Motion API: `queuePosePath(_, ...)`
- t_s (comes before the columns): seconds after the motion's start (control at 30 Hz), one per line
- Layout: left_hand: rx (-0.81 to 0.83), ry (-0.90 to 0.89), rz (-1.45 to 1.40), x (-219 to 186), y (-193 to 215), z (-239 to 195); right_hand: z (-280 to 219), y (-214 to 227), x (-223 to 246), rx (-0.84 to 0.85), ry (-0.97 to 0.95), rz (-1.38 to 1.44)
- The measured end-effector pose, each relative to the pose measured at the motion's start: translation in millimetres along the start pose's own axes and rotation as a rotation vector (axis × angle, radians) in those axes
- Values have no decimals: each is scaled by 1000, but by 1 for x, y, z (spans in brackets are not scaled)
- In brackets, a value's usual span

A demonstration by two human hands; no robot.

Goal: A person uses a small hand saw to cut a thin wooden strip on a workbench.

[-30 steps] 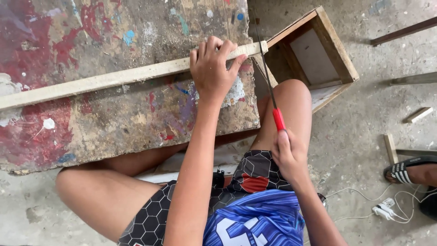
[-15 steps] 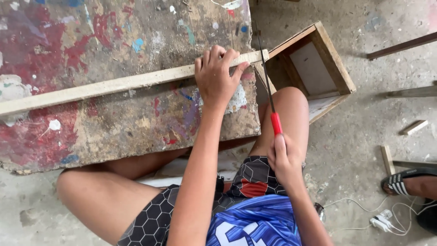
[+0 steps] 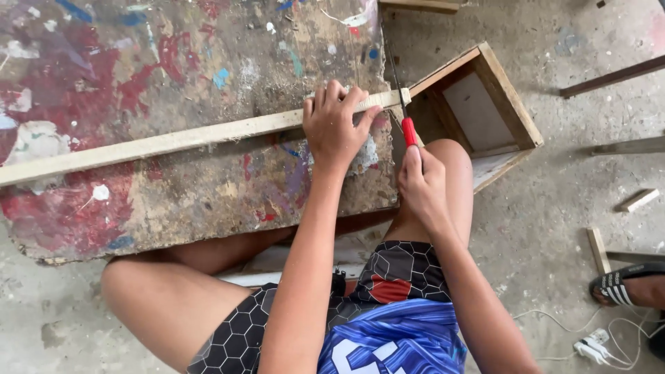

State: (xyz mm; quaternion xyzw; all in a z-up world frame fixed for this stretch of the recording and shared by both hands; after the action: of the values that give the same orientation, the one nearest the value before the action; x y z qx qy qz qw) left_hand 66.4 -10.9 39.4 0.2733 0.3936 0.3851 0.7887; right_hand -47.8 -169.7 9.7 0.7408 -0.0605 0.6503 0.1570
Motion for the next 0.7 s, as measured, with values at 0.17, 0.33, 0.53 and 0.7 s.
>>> queuePosePath(0.17, 9, 24, -32, 1, 0, 2, 7, -1, 4, 0, -30, 41)
queuePosePath(0.33, -14, 40, -11, 4, 0, 2, -37, 5, 21, 10, -66, 93)
queuePosePath(0.53, -31, 30, 45, -5, 15, 5, -127, 44, 20, 40, -251, -81)
queuePosePath(0.7, -27, 39, 30, -3, 11, 6, -132, 49, 25, 43, -267, -146)
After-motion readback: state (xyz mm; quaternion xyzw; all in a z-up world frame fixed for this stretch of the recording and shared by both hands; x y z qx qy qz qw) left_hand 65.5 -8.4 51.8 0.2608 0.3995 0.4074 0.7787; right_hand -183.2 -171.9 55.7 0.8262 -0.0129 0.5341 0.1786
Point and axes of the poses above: each hand's wrist, its own z-axis towards the middle knuckle, its own y-axis out of the back of the hand, x = y × z, the point moved 8 cm from there along z, towards the middle knuckle, and after that the axes turned 3 degrees about z, right-handed, at the moved point
